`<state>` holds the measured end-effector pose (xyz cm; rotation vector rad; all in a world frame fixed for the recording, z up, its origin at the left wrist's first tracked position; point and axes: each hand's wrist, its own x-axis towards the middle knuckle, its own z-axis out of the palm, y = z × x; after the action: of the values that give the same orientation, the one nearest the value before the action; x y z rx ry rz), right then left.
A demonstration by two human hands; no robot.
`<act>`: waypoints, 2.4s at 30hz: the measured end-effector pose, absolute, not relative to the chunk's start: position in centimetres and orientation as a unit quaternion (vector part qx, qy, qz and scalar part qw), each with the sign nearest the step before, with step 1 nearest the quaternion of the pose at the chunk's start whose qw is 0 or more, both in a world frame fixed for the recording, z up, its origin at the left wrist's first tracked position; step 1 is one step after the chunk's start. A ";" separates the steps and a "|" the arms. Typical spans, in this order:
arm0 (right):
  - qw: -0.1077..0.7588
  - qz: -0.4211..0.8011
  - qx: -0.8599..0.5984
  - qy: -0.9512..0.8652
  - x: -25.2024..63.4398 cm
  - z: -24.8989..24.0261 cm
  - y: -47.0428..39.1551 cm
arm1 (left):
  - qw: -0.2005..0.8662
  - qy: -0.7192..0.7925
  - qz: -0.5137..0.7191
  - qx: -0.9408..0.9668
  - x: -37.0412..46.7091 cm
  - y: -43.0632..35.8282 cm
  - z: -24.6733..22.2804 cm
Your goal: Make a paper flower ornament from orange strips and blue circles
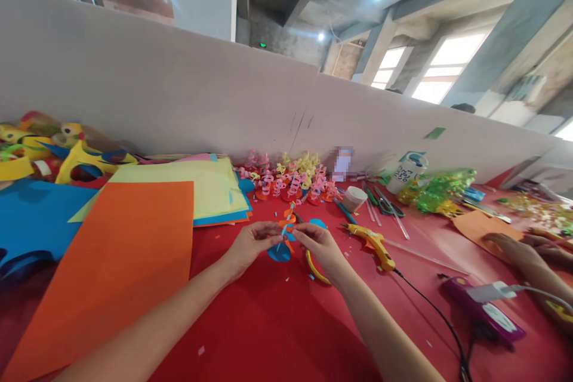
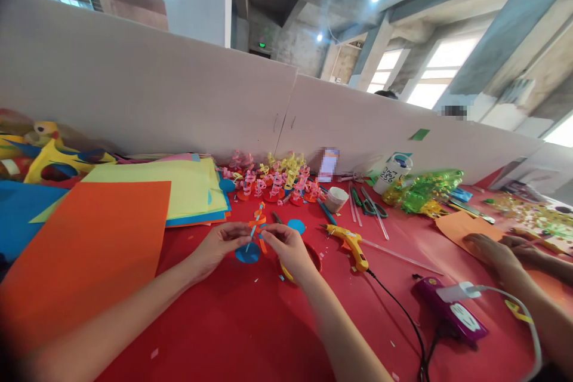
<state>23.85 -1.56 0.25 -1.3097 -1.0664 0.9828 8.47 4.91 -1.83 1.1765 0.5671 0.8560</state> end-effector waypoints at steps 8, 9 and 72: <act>0.552 0.384 -0.550 -0.496 24.2 -0.8 -1.4 | 0.677 0.268 0.397 0.559 8.4 4.9 -1.8; 0.549 0.377 -0.553 -0.501 24.2 -0.9 -1.4 | 0.676 0.269 0.400 0.558 8.4 4.9 -1.8; 0.326 0.585 -0.522 -0.529 27.2 3.5 2.3 | 0.670 0.258 0.413 0.560 8.6 4.1 -0.7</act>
<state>27.15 2.28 3.49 -1.3669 -1.3864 1.5333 8.58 4.12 -0.72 1.2618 0.5823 0.9300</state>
